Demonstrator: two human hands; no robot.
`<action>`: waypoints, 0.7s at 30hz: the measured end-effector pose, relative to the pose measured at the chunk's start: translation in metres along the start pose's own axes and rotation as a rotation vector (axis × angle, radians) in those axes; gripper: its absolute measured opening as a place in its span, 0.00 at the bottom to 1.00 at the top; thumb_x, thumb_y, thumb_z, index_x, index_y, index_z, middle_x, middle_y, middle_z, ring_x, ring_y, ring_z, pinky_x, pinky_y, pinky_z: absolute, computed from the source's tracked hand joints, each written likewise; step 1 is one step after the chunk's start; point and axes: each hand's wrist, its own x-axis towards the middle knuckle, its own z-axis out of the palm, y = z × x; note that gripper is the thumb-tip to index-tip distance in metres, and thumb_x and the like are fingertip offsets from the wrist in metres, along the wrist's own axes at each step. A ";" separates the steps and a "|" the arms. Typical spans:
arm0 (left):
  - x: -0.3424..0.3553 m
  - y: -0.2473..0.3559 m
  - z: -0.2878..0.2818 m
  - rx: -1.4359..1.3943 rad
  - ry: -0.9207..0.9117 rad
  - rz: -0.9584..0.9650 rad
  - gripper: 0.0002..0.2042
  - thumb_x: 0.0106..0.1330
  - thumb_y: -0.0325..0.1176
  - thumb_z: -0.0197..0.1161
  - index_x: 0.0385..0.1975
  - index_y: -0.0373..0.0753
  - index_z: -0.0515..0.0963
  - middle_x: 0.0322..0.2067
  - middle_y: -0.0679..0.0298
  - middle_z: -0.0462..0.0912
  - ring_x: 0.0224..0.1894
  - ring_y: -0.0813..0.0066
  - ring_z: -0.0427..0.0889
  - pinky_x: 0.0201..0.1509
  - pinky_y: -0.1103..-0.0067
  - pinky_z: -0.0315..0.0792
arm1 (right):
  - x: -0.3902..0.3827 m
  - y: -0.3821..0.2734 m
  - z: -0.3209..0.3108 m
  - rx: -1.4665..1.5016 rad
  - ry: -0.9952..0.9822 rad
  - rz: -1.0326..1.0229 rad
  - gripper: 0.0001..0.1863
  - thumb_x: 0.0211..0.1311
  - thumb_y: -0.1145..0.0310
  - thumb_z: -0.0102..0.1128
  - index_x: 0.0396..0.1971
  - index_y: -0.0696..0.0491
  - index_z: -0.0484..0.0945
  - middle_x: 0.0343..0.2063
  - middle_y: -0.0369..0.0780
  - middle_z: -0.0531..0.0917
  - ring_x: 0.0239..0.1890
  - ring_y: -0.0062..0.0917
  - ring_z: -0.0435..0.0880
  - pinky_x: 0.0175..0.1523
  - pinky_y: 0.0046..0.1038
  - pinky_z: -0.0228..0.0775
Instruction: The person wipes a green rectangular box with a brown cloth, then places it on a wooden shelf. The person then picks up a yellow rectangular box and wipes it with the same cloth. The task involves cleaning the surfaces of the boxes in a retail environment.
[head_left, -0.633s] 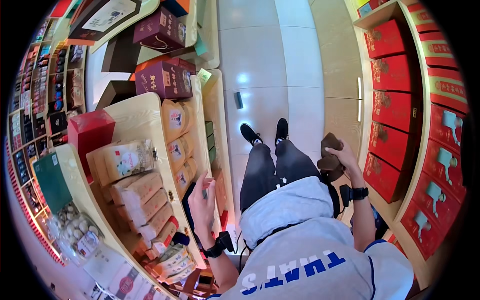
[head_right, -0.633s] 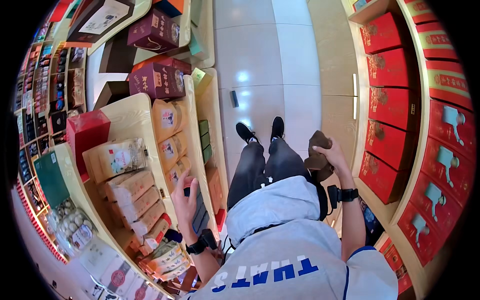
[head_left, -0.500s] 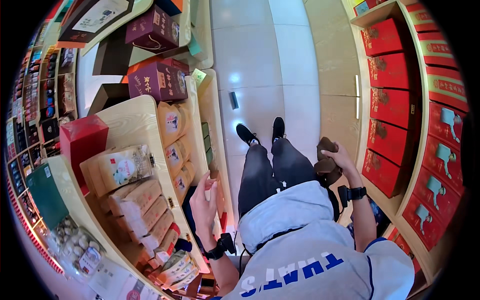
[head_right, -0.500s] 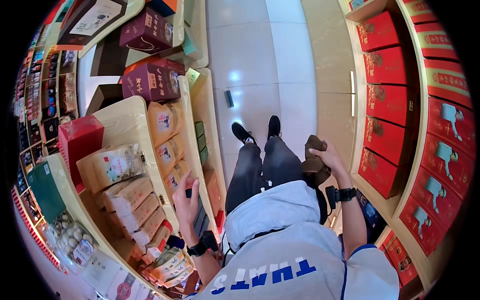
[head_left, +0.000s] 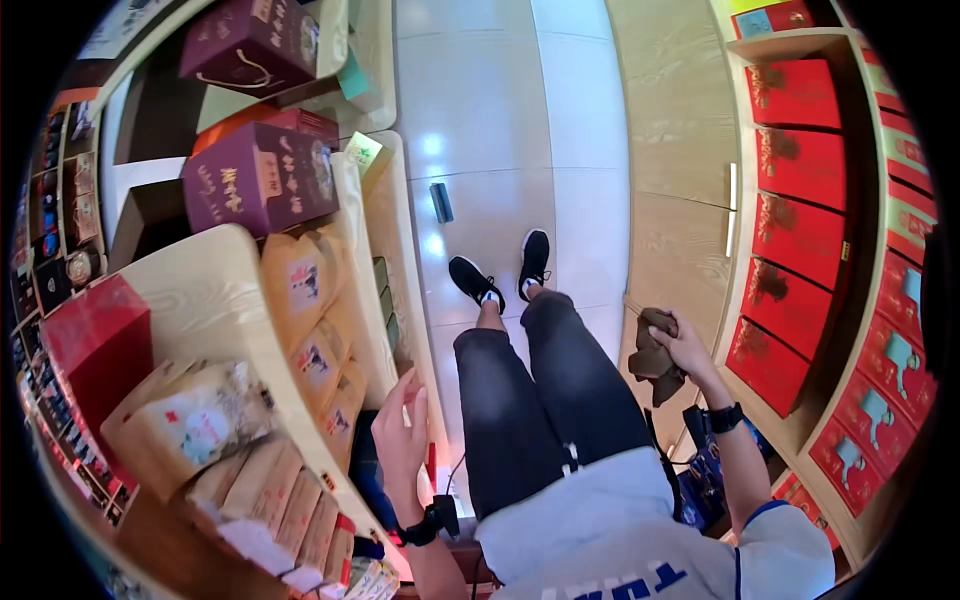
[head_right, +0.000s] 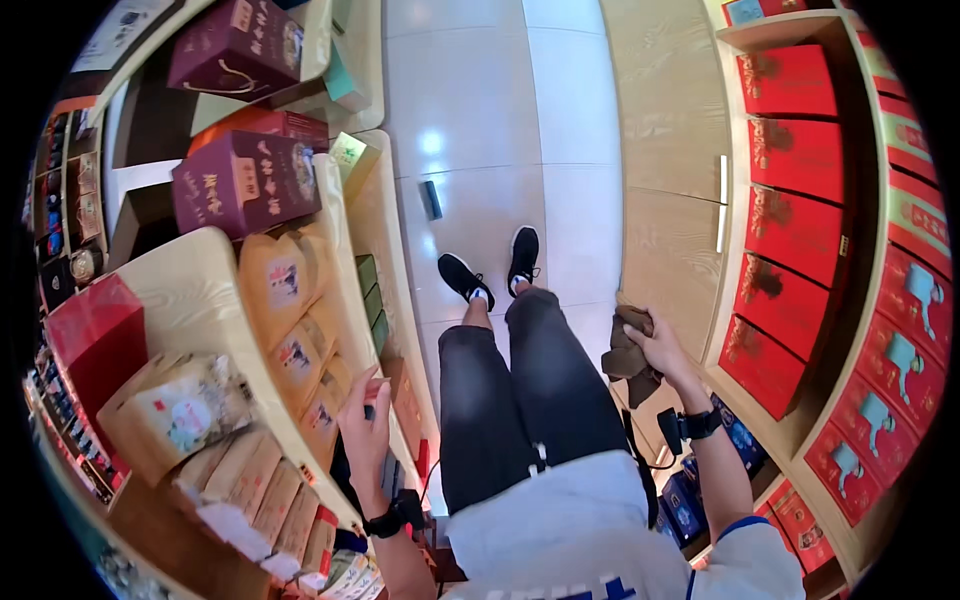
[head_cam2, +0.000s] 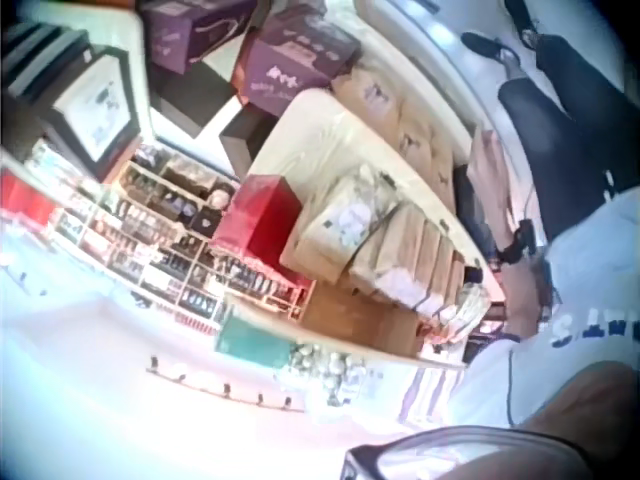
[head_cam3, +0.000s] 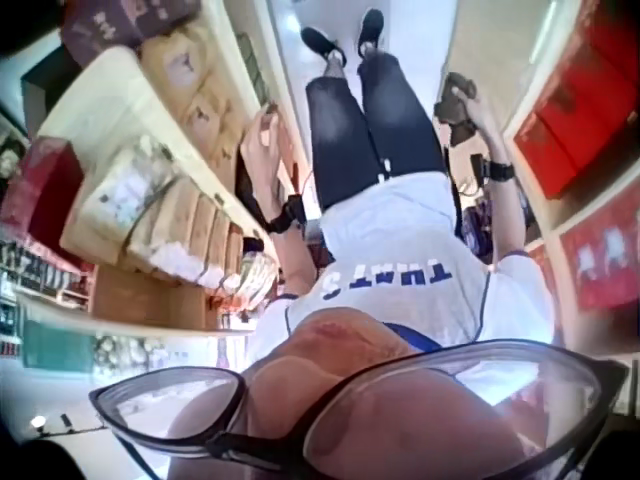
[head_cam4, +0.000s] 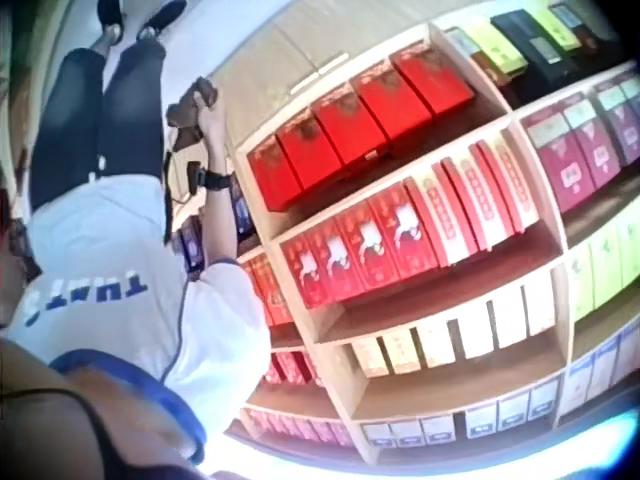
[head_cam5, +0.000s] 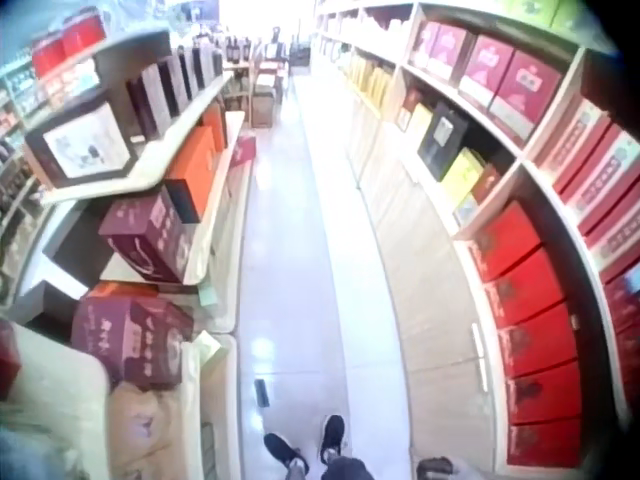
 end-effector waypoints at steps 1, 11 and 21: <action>0.009 -0.010 0.011 0.002 0.005 -0.012 0.16 0.73 0.32 0.61 0.56 0.31 0.79 0.42 0.47 0.87 0.43 0.56 0.88 0.50 0.69 0.79 | 0.012 0.000 0.003 0.018 0.010 0.017 0.19 0.66 0.78 0.60 0.56 0.57 0.74 0.44 0.44 0.85 0.46 0.29 0.84 0.52 0.30 0.77; 0.127 -0.149 0.149 0.072 0.146 -0.056 0.12 0.73 0.29 0.61 0.52 0.32 0.81 0.42 0.53 0.87 0.43 0.62 0.87 0.52 0.73 0.78 | 0.228 0.043 0.062 -0.594 -0.027 -0.333 0.22 0.57 0.87 0.47 0.48 0.54 0.79 0.36 0.51 0.86 0.40 0.47 0.86 0.47 0.35 0.77; 0.265 -0.249 0.260 0.021 0.233 0.001 0.10 0.73 0.25 0.59 0.49 0.29 0.81 0.39 0.54 0.88 0.42 0.68 0.86 0.51 0.75 0.77 | 0.406 0.110 0.142 -0.468 0.072 -0.398 0.24 0.62 0.88 0.43 0.54 0.53 0.75 0.39 0.52 0.86 0.43 0.45 0.88 0.50 0.36 0.77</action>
